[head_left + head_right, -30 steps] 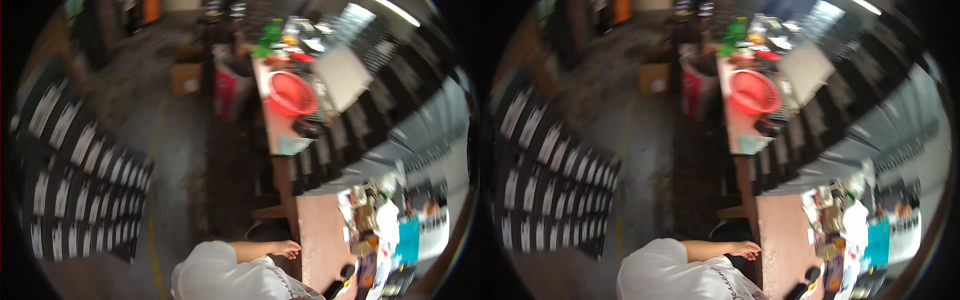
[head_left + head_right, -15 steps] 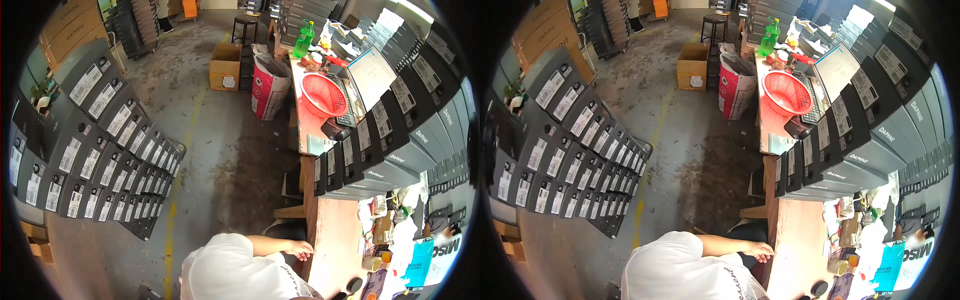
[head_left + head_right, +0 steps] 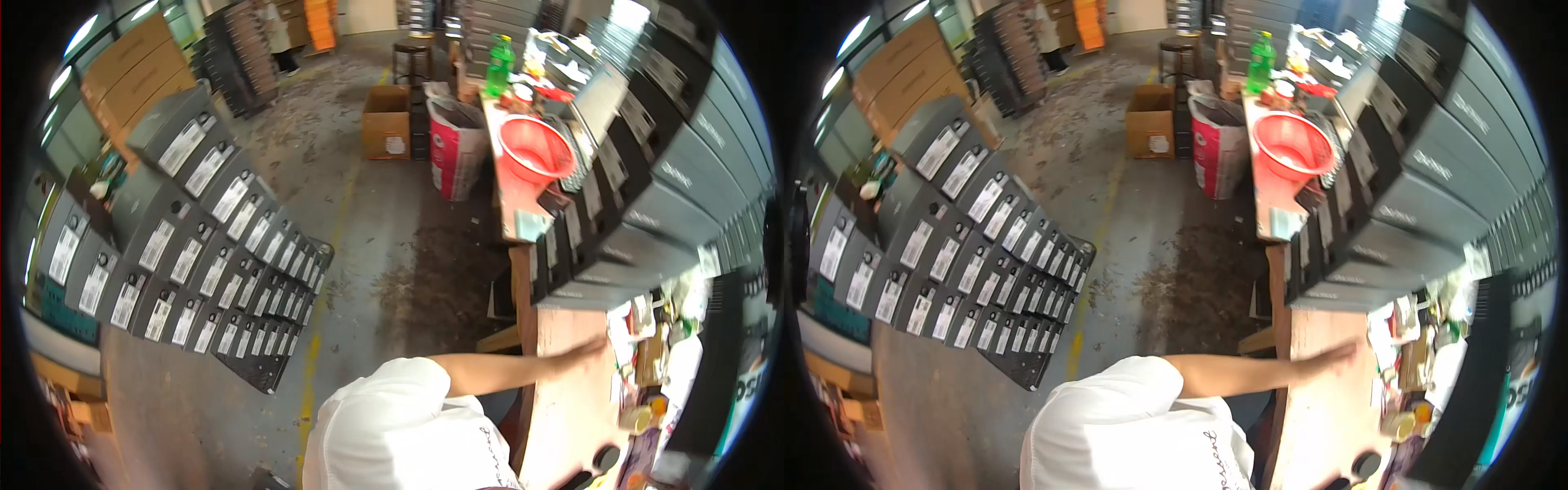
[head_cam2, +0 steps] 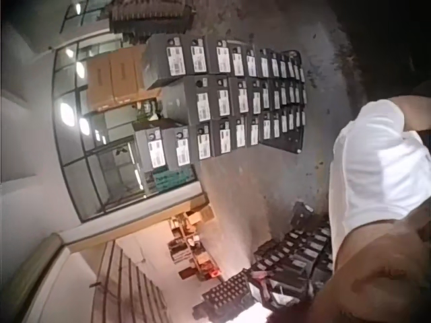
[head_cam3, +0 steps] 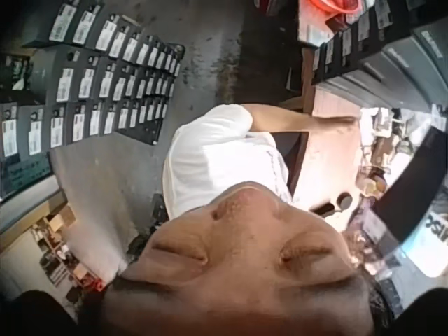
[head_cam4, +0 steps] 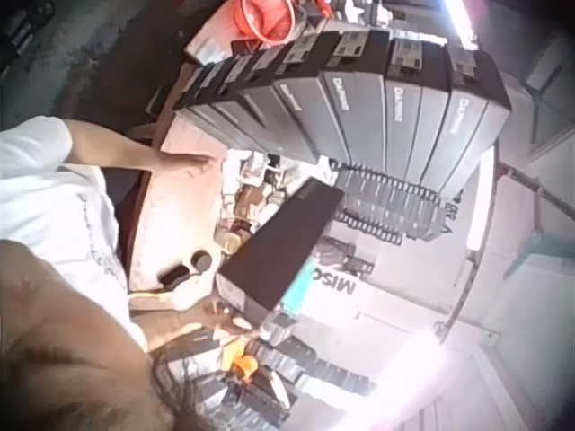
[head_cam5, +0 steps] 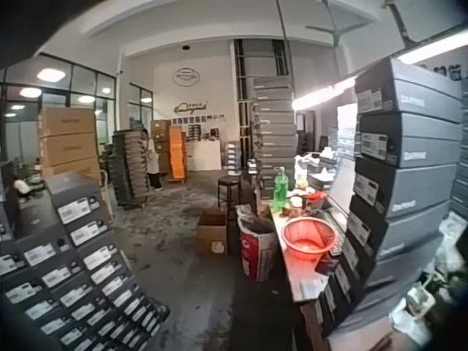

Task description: The recorder inspects pairs of shoes, marks them, and prepares them for packing in boxes.

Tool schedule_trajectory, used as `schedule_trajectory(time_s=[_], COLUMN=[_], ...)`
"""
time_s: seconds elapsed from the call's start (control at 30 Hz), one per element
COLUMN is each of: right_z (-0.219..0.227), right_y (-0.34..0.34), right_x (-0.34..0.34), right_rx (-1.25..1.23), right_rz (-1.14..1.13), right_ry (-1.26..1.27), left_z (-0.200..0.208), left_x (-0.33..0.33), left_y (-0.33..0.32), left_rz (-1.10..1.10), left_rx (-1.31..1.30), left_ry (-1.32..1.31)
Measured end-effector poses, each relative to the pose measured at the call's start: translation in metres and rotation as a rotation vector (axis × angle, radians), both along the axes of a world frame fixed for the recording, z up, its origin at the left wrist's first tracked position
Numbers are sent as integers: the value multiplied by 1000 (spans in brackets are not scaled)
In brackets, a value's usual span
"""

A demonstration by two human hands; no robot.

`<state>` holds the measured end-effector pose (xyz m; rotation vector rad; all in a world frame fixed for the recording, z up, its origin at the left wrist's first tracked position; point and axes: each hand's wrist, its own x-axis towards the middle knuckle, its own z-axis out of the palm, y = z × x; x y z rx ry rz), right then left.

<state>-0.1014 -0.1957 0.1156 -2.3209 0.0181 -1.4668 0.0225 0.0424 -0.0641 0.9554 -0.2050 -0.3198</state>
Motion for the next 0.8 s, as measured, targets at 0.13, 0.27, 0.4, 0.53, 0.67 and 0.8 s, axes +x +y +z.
schedule_trajectory(time_s=[0.13,0.27,0.4,0.53,0.67,0.8], right_z=[-132,-175,-219,-224,-228,-233], right_y=[27,62,44,28,56,58], right_x=[-43,-96,-115,-62,-45,-46], right_rx=[361,-388,116,1163,1138,1076], right_rz=[31,625,553,369,411,258], right_ry=[572,577,764,1114,1017,1023], left_z=[-5,-45,-93,-68,-82,-77], left_x=[4,-35,-65,-81,-87,-74], left_y=[26,35,32,35,27,59], left_rz=[118,-43,84,-27,-69,-19], left_rx=[150,291,639,506,501,426], left_ry=[17,127,68,110,118,149])
